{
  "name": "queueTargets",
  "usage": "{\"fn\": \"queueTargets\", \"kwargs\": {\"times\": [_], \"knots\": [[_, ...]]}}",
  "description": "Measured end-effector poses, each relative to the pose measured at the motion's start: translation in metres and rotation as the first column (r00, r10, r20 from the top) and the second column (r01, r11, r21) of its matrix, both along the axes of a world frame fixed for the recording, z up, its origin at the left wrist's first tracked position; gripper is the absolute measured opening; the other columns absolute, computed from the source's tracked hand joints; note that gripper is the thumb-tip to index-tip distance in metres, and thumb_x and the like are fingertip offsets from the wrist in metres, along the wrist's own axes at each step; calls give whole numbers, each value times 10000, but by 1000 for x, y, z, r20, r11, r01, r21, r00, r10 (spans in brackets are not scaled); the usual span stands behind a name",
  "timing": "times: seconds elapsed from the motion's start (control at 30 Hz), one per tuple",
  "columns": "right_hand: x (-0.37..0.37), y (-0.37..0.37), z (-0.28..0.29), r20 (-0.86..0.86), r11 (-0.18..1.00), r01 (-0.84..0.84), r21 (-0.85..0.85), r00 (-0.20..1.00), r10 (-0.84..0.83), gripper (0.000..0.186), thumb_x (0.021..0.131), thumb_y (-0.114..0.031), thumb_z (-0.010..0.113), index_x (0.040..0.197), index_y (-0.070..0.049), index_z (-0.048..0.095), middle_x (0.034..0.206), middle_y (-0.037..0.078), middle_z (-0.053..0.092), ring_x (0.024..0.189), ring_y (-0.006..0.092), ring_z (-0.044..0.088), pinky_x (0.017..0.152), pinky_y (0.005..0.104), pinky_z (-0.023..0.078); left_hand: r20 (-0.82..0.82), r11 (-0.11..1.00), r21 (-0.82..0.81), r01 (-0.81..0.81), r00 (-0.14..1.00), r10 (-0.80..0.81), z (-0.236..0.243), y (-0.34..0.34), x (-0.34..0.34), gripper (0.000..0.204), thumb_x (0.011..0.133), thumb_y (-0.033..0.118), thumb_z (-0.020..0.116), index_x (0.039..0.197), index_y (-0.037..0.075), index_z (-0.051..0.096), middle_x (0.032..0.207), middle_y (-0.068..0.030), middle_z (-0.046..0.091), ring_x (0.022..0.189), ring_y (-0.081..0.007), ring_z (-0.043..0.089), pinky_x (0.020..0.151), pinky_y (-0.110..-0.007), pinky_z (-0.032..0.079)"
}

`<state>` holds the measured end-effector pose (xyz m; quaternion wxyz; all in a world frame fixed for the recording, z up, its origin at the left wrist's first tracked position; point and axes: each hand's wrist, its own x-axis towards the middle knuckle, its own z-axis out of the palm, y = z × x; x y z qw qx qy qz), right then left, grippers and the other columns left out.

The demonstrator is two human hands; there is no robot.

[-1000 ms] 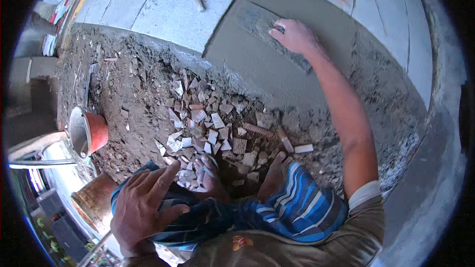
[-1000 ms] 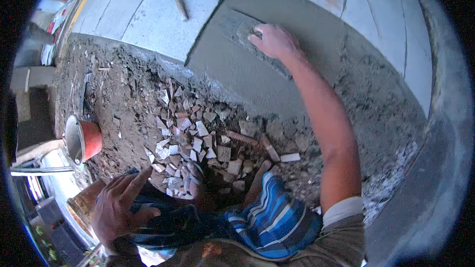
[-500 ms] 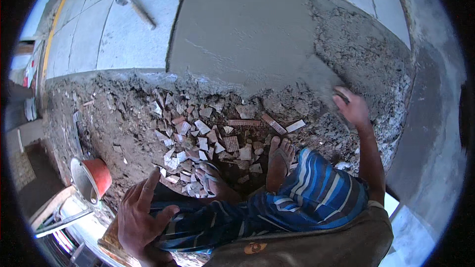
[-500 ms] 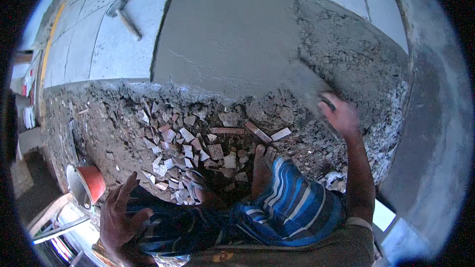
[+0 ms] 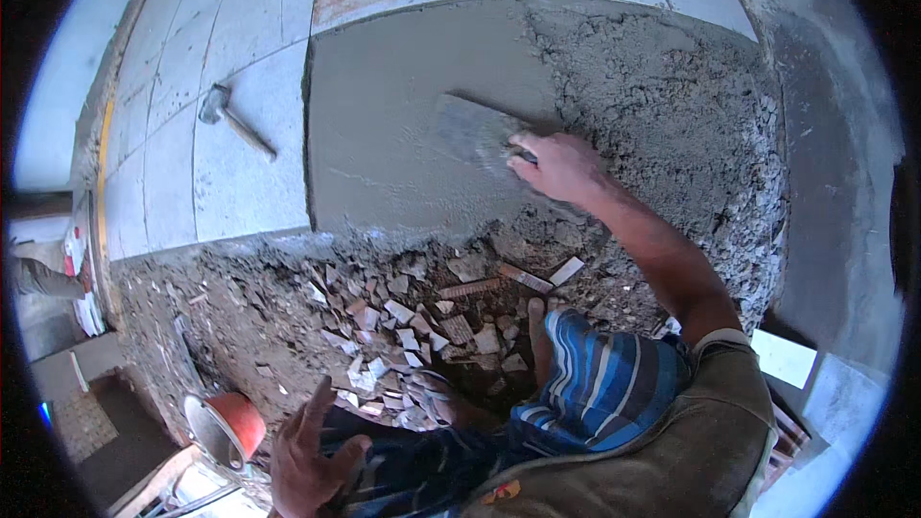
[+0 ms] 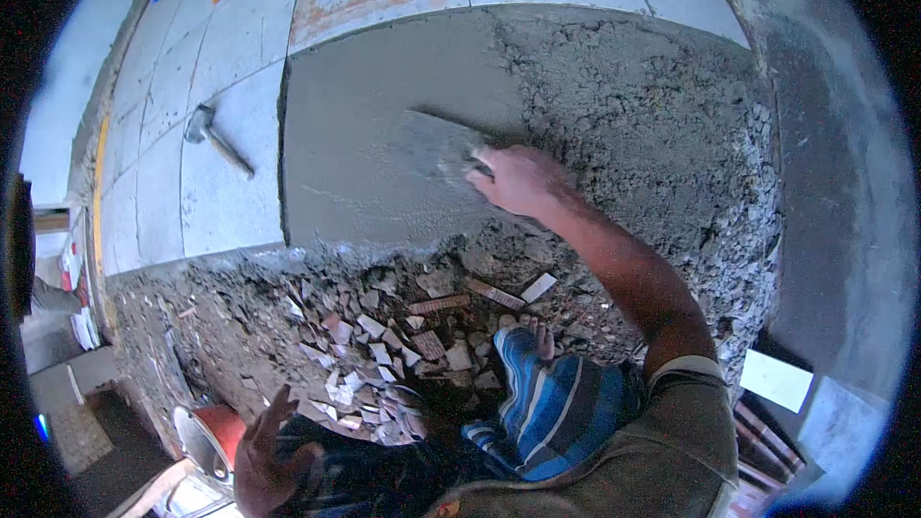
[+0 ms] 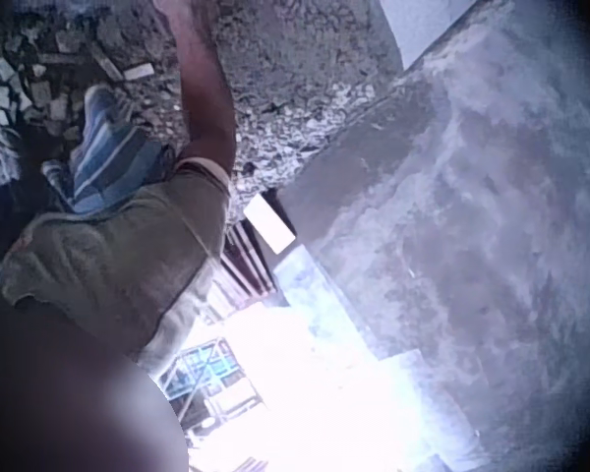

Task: Laying floor tiles by spreading cement mixture and securing them with a rubber mallet.

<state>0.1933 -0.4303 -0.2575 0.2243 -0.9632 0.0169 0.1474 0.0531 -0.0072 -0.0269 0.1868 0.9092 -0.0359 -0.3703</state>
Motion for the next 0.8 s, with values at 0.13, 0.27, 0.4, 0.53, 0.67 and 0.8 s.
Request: {"fn": "queueTargets", "kwargs": {"times": [0.13, 0.27, 0.4, 0.53, 0.67, 0.8], "knots": [[-37, -79, -32, 181, 980, 181, -79, 970, -164, 451, 994, -462, 610, 1328, -164, 664, 1071, 222, 739, 962, 440, 711, 839, 521, 572, -21, 993, 78, -89, 996, 91, -6, 7, -7, 892, 867, 343, 802, 1599, 60, 376, 1368, -275, 632, 1215, -444, 623, 1019, -516, 510], [-96, -171, -21, 242, 793, 534, -293, 844, -479, 430, 1029, -441, 575, 1319, -141, 678, 1121, 249, 728, 1005, 456, 705, 873, 511, 571, 119, 988, 99, 120, 984, -131, -35, 36, -5, 831, 901, 321, 776, 1591, 64, 389, 1353, -271, 637, 1138, -468, 652, 969, -521, 529], [-144, -187, 46, 463, 807, 580, -112, 749, -474, 438, 1026, -380, 617, 1361, -100, 647, 1133, 252, 728, 1048, 447, 699, 901, 483, 568, -45, 996, 2, 93, 995, -93, -61, 25, 41, 868, 812, 366, 829, 1540, 75, 458, 1294, -205, 688, 1167, -422, 653, 997, -493, 508], [-148, -158, 40, 473, 848, 524, -81, 769, -430, 404, 1022, -350, 634, 1318, -76, 656, 1120, 257, 732, 1015, 445, 711, 879, 488, 573, -38, 941, 85, 328, 945, -326, -78, -11, 82, 848, 812, 378, 833, 1521, 77, 478, 1263, -196, 696, 1140, -412, 660, 987, -498, 508], [-156, -172, 3, 303, 791, 561, -245, 819, -487, 401, 1019, -368, 614, 1290, -75, 656, 1097, 252, 733, 988, 462, 709, 869, 525, 570, -43, 882, 39, 470, 883, -468, -90, -27, 104, 877, 810, 437, 828, 1525, 74, 473, 1187, -211, 699, 1096, -420, 662, 972, -516, 507], [-110, -196, 2, 220, 731, 580, -359, 814, -538, 409, 1034, -374, 583, 1286, -58, 651, 1103, 260, 729, 1036, 456, 697, 894, 532, 560, -79, 846, -46, 531, 843, -533, -96, -32, 108, 881, 836, 448, 812, 1539, 59, 453, 1210, -213, 688, 1092, -412, 661, 969, -505, 505]]}}
